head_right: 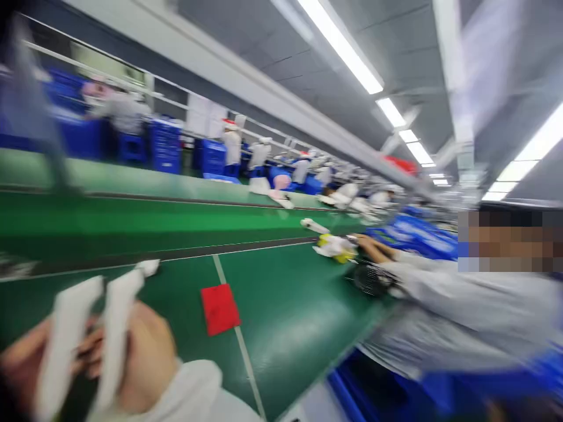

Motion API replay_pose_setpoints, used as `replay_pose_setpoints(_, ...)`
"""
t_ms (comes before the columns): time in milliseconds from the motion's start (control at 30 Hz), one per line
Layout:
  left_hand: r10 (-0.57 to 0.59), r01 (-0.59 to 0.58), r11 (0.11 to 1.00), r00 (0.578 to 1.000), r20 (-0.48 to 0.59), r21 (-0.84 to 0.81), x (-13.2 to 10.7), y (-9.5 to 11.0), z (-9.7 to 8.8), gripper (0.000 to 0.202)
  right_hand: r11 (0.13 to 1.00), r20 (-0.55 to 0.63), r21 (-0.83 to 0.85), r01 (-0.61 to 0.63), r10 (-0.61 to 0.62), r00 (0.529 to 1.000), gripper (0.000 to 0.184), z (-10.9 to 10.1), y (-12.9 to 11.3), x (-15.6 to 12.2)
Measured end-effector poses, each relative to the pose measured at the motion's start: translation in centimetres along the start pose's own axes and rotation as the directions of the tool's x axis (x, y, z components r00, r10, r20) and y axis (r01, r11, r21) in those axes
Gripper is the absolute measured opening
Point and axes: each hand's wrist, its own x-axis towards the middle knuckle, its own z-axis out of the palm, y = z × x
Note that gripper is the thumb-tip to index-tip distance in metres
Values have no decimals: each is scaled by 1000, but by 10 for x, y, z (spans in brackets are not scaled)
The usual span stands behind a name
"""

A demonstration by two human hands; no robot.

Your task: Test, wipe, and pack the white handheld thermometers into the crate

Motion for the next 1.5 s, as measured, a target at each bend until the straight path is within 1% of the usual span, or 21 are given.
replay_pose_setpoints(33, -9, 6, 999, 997, -80, -39, -8, 4, -9, 27, 1000, -26, 0, -14, 14, 1000, 46, 1, -2, -6)
replay_pose_setpoints(67, -26, 13, 996, 990, -137, -93, -14, 7, -15, 29, 1000, -12, 1, -5, 5, 1000, 40, 1, -6, -10)
replay_pose_setpoints(100, -56, 26, 974, 990, -127, -224, -17, 9, -19, 28, 1000, 18, 15, -4, 4, 1000, 36, 0, -11, -13)
replay_pose_setpoints(133, -51, 12, 948, 992, -115, -318, -18, 10, -21, 28, 1000, 54, 23, -11, 10, 998, 34, -1, -15, -14)
replay_pose_setpoints(167, -31, -11, 932, 993, -111, -363, -17, 11, -21, 29, 1000, 87, 9, -19, 18, 996, 33, -1, -18, -15)
replay_pose_setpoints(233, -2, -41, 918, 994, -108, -394, -13, 12, -20, 35, 1000, 141, -8, -23, 24, 990, 34, -1, -22, -18)
replay_pose_setpoints(333, 17, -55, 911, 995, -97, -409, -13, 14, -17, 35, 1000, 170, -19, -10, 13, 985, 34, 1, -22, -22)
replay_pose_setpoints(500, -22, -23, 905, 995, -102, -425, -15, 15, -16, 35, 999, 175, -32, -5, 10, 984, 34, 1, -20, -21)
replay_pose_setpoints(600, -37, -24, 916, 989, -142, -401, -14, 12, -19, 39, 999, 170, -44, -4, 11, 985, 33, 0, -21, -21)
replay_pose_setpoints(667, -7, -45, 931, 990, -140, -363, -14, 10, -22, 35, 998, 164, -55, -8, 17, 986, 33, 0, -21, -21)
replay_pose_setpoints(800, 53, -69, 947, 997, -58, -315, -17, 12, -23, 9, 998, 142, -61, -6, 15, 990, 33, 0, -22, -20)
replay_pose_setpoints(967, 70, -59, 961, 997, 29, -271, -20, 15, -19, 20, 1000, 82, -10, -17, 18, 996, 33, -3, -21, -18)
replay_pose_setpoints(1000, 63, -58, 968, 998, 9, -243, -19, 16, -20, 22, 1000, 68, -6, -6, 6, 998, 32, -5, -21, -16)
replay_pose_setpoints(1067, 38, -59, 980, 993, -111, -189, -16, 18, -29, 25, 1000, 6, 7, 21, -21, 1000, 28, -11, -22, -11)
replay_pose_setpoints(1100, 25, -59, 984, 980, -197, -169, -15, 20, -36, 25, 999, -35, 16, 28, -27, 999, 26, -14, -23, -8)
replay_pose_setpoints(1167, -8, -59, 982, 937, -349, -182, -12, 26, -52, 18, 999, -108, 35, 24, -20, 994, 25, -22, -28, -2)
replay_pose_setpoints(1233, 29, -132, 969, 902, -432, -210, -11, 31, -65, 13, 999, -127, 37, 7, -2, 992, 26, -27, -33, 1)
replay_pose_setpoints(1300, 48, -158, 960, 908, -417, -233, -13, 33, -70, 14, 1000, -106, 14, 21, -19, 994, 28, -25, -37, -1)
replay_pose_setpoints(1367, 46, -132, 965, 936, -349, -226, -19, 29, -63, 20, 998, -77, -20, 67, -68, 995, 27, -18, -36, -8)
replay_pose_setpoints(1433, 64, -108, 984, 958, -279, -144, -26, 21, -52, 35, 990, -66, -59, 131, -135, 989, 24, -6, -29, -16)
replay_pose_setpoints(1500, 104, -107, 994, 962, -254, 1, -31, 12, -41, 43, 983, -64, -77, 165, -170, 983, 24, 5, -19, -24)
